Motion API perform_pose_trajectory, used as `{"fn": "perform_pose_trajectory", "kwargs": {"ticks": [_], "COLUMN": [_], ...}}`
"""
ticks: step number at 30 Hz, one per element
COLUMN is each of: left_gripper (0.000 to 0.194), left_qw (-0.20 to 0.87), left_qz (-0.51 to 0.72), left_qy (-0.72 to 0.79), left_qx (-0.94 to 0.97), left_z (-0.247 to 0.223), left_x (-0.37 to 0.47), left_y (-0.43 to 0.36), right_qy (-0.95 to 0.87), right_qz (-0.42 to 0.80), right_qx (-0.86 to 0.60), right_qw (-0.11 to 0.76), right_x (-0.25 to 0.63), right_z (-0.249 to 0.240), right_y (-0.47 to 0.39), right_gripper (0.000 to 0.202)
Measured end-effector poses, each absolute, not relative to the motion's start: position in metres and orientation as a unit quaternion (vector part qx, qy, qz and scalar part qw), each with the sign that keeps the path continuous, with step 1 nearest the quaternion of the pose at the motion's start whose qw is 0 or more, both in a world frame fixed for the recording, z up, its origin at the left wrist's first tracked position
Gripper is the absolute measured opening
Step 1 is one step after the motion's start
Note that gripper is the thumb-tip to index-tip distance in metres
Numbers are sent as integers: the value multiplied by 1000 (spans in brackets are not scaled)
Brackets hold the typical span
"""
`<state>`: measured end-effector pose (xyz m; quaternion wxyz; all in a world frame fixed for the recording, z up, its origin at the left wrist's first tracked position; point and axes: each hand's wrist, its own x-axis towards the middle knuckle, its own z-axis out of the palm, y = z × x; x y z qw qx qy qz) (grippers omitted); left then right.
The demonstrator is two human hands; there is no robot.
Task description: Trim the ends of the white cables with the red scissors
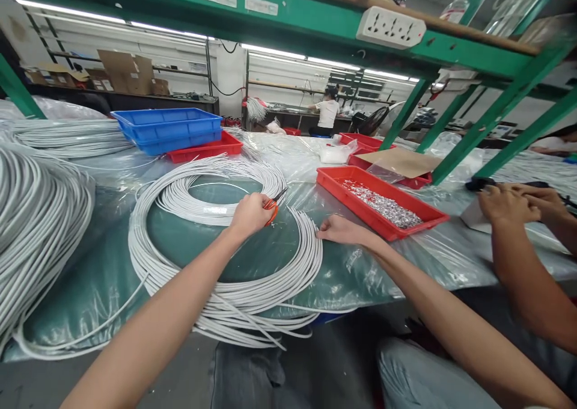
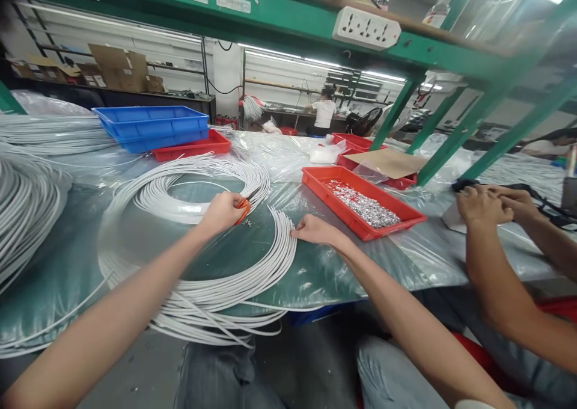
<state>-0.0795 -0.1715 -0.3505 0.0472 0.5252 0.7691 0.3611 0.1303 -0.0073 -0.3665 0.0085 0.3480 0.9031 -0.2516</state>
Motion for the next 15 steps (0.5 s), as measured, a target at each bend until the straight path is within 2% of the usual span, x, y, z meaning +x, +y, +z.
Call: {"fn": "perform_pose_trajectory", "kwargs": {"ticks": [4,8,13,15], "left_gripper": [25,24,23,24], "left_qw": [46,54,79,100], "left_qz": [368,383,430,463], "left_qy": [768,762,740,723], "left_qx": [522,519,511,503], "left_z": [-350,-350,-349,-347], "left_x": [-79,-79,-78,-78], "left_y": [-172,-173,-173,-172], "right_qy": [891,877,815,782], "right_qz": [-277,-307,-464,-527], "right_qx": [359,354,279,260], "right_qw": [-26,-104,-206,-207], "right_x": [131,136,121,105], "right_z": [-367,-361,-350,-346], "right_y": [-14,-31,-52,-58], "right_gripper": [24,21,19,21]}}
